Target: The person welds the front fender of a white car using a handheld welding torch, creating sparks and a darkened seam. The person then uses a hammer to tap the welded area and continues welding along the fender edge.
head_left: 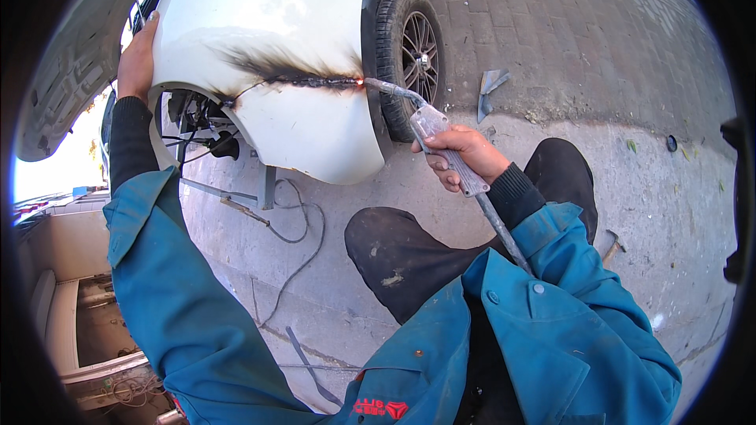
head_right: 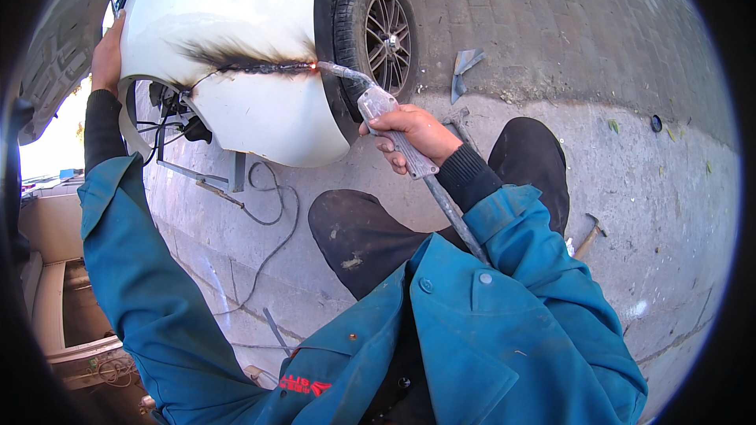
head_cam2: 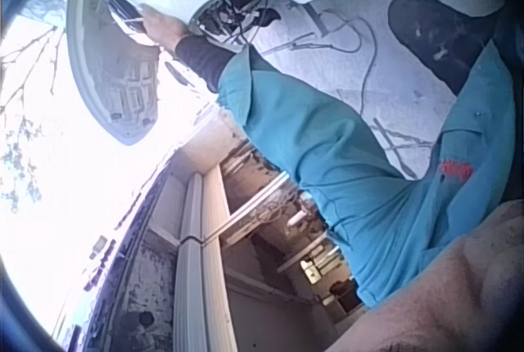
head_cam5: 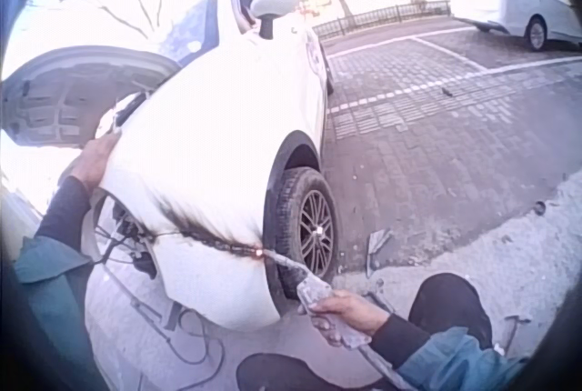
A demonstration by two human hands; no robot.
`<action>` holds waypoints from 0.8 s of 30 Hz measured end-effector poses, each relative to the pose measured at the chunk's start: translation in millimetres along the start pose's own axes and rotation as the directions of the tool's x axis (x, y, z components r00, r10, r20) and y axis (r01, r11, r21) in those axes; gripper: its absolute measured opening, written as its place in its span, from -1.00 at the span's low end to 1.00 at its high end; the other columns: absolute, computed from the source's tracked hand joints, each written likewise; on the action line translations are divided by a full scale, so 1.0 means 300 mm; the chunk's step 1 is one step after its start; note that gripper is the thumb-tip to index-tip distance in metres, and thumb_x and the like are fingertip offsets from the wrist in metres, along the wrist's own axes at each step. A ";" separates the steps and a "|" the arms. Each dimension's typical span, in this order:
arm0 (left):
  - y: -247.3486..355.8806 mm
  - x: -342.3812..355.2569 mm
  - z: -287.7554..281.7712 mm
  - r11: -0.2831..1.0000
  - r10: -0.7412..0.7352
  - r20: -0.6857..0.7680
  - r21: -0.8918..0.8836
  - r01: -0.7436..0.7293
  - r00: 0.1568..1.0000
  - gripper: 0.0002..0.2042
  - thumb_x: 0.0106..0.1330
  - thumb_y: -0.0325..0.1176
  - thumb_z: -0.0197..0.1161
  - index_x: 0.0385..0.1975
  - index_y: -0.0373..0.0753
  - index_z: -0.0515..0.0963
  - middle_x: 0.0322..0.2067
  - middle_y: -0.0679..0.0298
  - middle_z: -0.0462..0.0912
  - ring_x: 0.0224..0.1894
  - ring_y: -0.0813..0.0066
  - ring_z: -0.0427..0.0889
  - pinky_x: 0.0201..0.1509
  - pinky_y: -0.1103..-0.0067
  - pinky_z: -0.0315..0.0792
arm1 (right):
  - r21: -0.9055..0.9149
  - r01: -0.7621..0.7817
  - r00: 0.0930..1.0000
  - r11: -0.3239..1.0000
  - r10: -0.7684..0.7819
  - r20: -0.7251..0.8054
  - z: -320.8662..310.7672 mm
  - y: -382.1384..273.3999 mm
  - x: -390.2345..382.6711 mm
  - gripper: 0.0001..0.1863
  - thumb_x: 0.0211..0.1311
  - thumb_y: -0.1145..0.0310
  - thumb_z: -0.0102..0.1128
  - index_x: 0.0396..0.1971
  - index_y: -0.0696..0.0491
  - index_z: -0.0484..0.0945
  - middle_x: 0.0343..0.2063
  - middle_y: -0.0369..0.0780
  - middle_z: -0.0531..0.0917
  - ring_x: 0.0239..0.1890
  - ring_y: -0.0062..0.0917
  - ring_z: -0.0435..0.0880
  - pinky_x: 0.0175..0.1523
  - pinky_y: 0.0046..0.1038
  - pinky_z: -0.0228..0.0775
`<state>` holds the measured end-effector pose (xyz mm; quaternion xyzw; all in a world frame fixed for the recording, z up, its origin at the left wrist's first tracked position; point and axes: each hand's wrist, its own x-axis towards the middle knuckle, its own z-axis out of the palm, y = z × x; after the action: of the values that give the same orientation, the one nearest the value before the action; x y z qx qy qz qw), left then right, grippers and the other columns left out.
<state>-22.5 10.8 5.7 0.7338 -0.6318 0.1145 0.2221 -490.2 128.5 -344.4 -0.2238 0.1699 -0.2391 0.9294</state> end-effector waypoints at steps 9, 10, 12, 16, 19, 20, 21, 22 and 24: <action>-0.004 0.018 -0.012 0.979 -0.155 0.055 -0.122 0.161 0.986 -0.34 0.57 0.21 0.18 0.41 -0.21 0.57 0.29 0.03 0.70 0.30 0.29 0.65 0.41 0.47 0.39 | -0.010 -0.007 1.000 1.000 0.007 0.019 0.004 -0.008 -0.002 -0.71 0.60 0.25 0.18 0.03 0.18 0.63 -0.60 -0.38 0.49 -0.73 -0.63 0.56 -0.63 -0.50 0.49; -0.007 0.020 -0.013 0.984 -0.131 0.051 -0.117 0.136 0.990 -0.34 0.58 0.21 0.17 0.42 -0.20 0.57 0.31 0.03 0.69 0.32 0.28 0.64 0.42 0.47 0.38 | -0.022 -0.006 1.000 1.000 0.006 0.012 0.005 -0.009 -0.003 -0.71 0.60 0.25 0.18 0.04 0.18 0.62 -0.60 -0.38 0.49 -0.73 -0.63 0.56 -0.63 -0.50 0.48; -0.012 0.019 -0.011 0.990 -0.082 0.043 -0.107 0.086 0.996 -0.35 0.59 0.21 0.15 0.43 -0.17 0.56 0.33 0.03 0.67 0.35 0.26 0.63 0.44 0.45 0.37 | -0.034 -0.003 1.000 0.999 0.003 0.015 0.007 -0.011 -0.006 -0.69 0.60 0.24 0.18 0.05 0.18 0.62 -0.60 -0.38 0.48 -0.73 -0.63 0.55 -0.62 -0.50 0.48; -0.010 0.009 0.002 0.999 -0.037 0.007 -0.011 0.037 0.999 -0.41 0.63 0.14 -0.01 0.41 -0.12 0.60 0.30 0.03 0.69 0.30 0.18 0.67 0.42 0.42 0.38 | -0.033 -0.010 1.000 0.999 0.011 0.006 0.009 -0.012 -0.005 -0.69 0.59 0.24 0.19 0.07 0.18 0.62 -0.60 -0.38 0.48 -0.73 -0.62 0.54 -0.62 -0.50 0.47; 0.000 0.002 0.002 0.999 -0.044 0.001 -0.011 0.044 0.999 -0.41 0.64 0.14 -0.02 0.42 -0.11 0.60 0.30 0.03 0.69 0.29 0.17 0.67 0.42 0.42 0.38 | -0.031 -0.009 1.000 0.999 0.009 0.002 0.009 -0.012 -0.006 -0.69 0.59 0.24 0.19 0.06 0.18 0.62 -0.61 -0.38 0.48 -0.73 -0.62 0.55 -0.62 -0.50 0.47; 0.004 0.003 0.002 0.999 -0.052 0.000 -0.011 0.052 0.999 -0.41 0.64 0.14 -0.03 0.42 -0.11 0.60 0.30 0.03 0.69 0.29 0.17 0.67 0.41 0.42 0.38 | -0.032 -0.008 1.000 0.999 0.008 0.000 0.009 -0.011 -0.006 -0.69 0.59 0.24 0.19 0.06 0.18 0.62 -0.61 -0.38 0.47 -0.73 -0.62 0.55 -0.62 -0.50 0.47; 0.007 0.003 0.002 0.997 -0.067 -0.009 -0.026 0.066 0.998 -0.41 0.64 0.14 -0.03 0.41 -0.11 0.60 0.30 0.03 0.69 0.29 0.17 0.67 0.41 0.42 0.38 | -0.029 -0.010 1.000 1.000 0.010 -0.003 0.009 -0.011 -0.006 -0.69 0.59 0.25 0.19 0.06 0.18 0.62 -0.61 -0.38 0.47 -0.73 -0.62 0.55 -0.62 -0.50 0.48; 0.009 0.002 0.002 0.997 -0.077 0.000 -0.024 0.077 0.997 -0.40 0.64 0.15 -0.02 0.41 -0.12 0.60 0.30 0.03 0.70 0.28 0.18 0.67 0.41 0.42 0.39 | -0.029 -0.006 1.000 1.000 0.006 0.000 0.009 -0.010 -0.006 -0.69 0.59 0.25 0.18 0.06 0.19 0.62 -0.61 -0.38 0.47 -0.73 -0.62 0.56 -0.62 -0.50 0.48; 0.010 0.001 0.003 0.993 -0.108 0.002 -0.051 0.108 0.994 -0.39 0.63 0.16 -0.01 0.41 -0.14 0.60 0.28 0.03 0.71 0.26 0.19 0.68 0.40 0.43 0.39 | -0.021 -0.001 1.000 1.000 0.001 0.003 0.010 -0.008 -0.006 -0.69 0.59 0.26 0.18 0.06 0.19 0.61 -0.61 -0.38 0.48 -0.73 -0.62 0.56 -0.62 -0.50 0.48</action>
<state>-25.3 9.7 5.7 0.7610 -0.5938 0.0863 0.2468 -491.2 128.5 -340.2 -0.2336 0.1711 -0.2364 0.9275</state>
